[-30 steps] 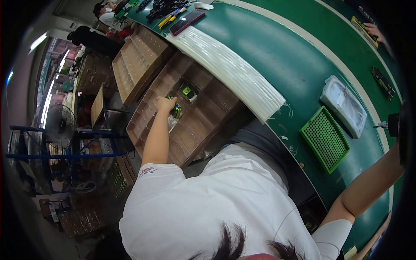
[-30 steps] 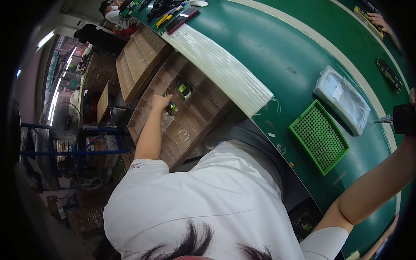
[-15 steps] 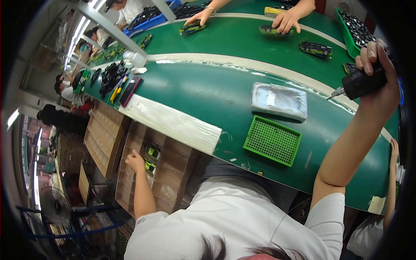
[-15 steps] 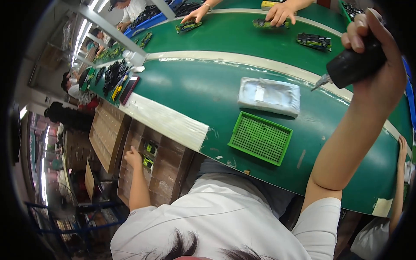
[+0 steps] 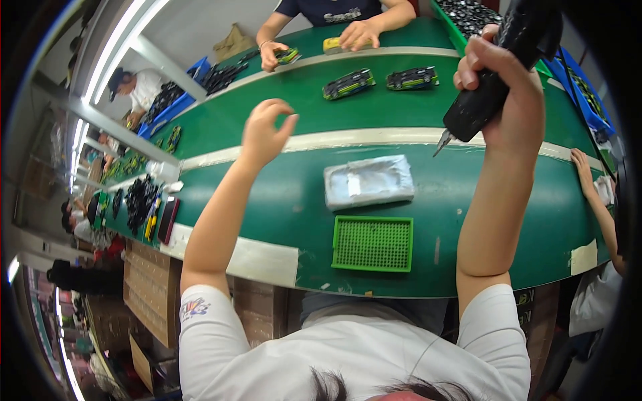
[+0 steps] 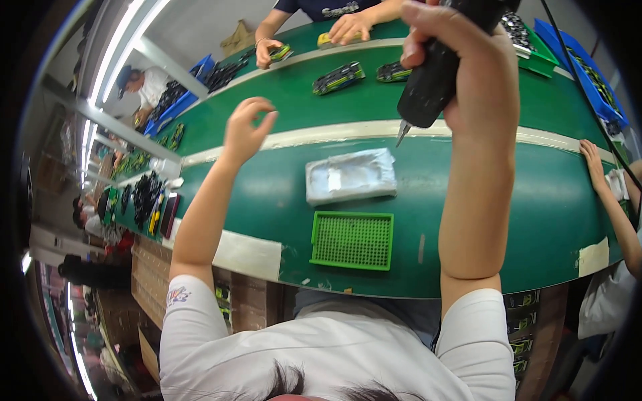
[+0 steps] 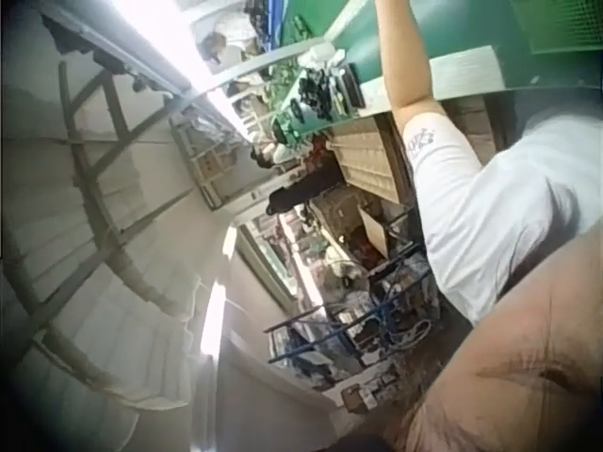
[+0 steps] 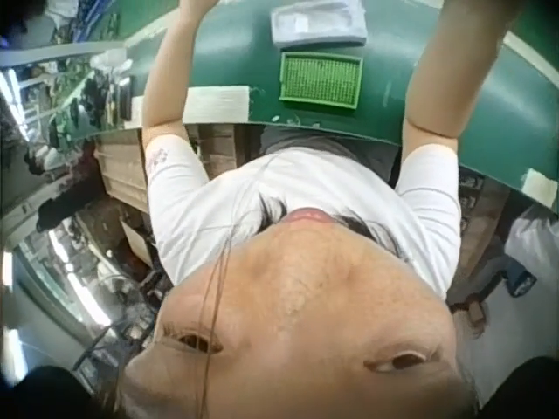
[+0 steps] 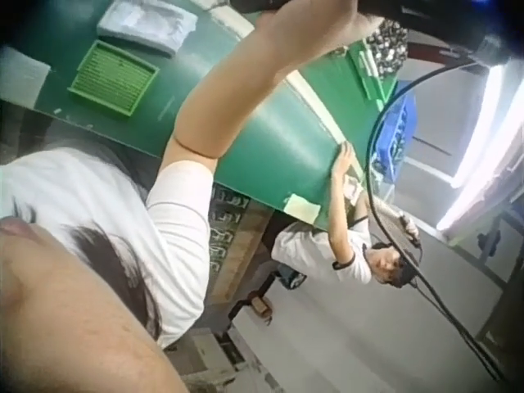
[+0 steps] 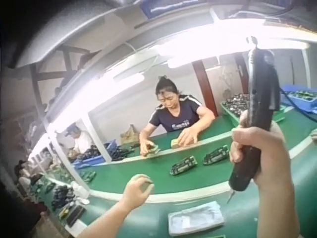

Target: The person takes toy cars from a conveyor line, fastens screws into their undersides using an electric screwdriver, and places the assembled toy cars into a partitioned tray.

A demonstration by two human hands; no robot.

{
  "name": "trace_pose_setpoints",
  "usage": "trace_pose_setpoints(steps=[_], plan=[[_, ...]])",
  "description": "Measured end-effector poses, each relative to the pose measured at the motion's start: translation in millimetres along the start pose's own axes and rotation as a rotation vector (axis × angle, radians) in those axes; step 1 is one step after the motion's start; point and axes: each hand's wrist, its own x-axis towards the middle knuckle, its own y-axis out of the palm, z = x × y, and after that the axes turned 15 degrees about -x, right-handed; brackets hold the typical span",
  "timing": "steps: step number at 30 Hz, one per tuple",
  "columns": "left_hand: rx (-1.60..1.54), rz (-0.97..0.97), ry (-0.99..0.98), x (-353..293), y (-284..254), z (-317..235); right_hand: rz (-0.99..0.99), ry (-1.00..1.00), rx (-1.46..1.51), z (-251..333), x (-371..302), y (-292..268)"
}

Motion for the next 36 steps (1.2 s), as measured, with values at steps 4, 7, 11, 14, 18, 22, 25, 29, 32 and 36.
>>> trace_pose_setpoints(steps=[4, 7, 11, 14, 18, 22, 25, 29, 32, 36], plan=[[-0.018, 0.173, 0.120, 70.8, 103.9, 54.1, -0.079, -0.008, -0.136, 9.7, 0.6, -3.5], [0.033, 0.259, 0.024, 105.7, 135.8, 70.2, -0.113, 0.005, -0.130, 7.4, 3.1, -11.4], [0.070, 0.363, -0.250, 126.1, 155.6, 96.7, -0.119, 0.053, -0.089, 0.2, 10.4, -18.7], [0.007, 0.309, -0.218, 125.1, 169.5, 106.9, -0.064, 0.031, -0.101, -5.4, 16.0, -20.2], [0.054, 0.217, -0.161, 109.3, 154.3, 75.5, -0.001, 0.049, -0.252, -13.1, 24.5, -32.1], [-0.131, 0.203, -0.138, 70.7, 97.9, 3.1, -0.338, 0.023, -0.303, 3.8, 6.7, 24.4], [-0.145, 0.257, -0.053, 23.0, 64.5, -60.4, -0.285, -0.009, -0.278, 1.3, 6.0, 22.4], [-0.214, 0.352, -0.007, -24.7, 60.9, -92.2, -0.240, -0.026, -0.292, -3.3, 4.3, 15.9], [-0.194, 0.379, 0.041, -41.8, 71.9, -94.5, -0.181, -0.033, -0.253, -2.7, 0.8, 15.7], [-0.186, 0.380, 0.054, -49.6, 81.1, -91.1, -0.187, -0.031, -0.243, -0.1, -2.1, 17.7]])
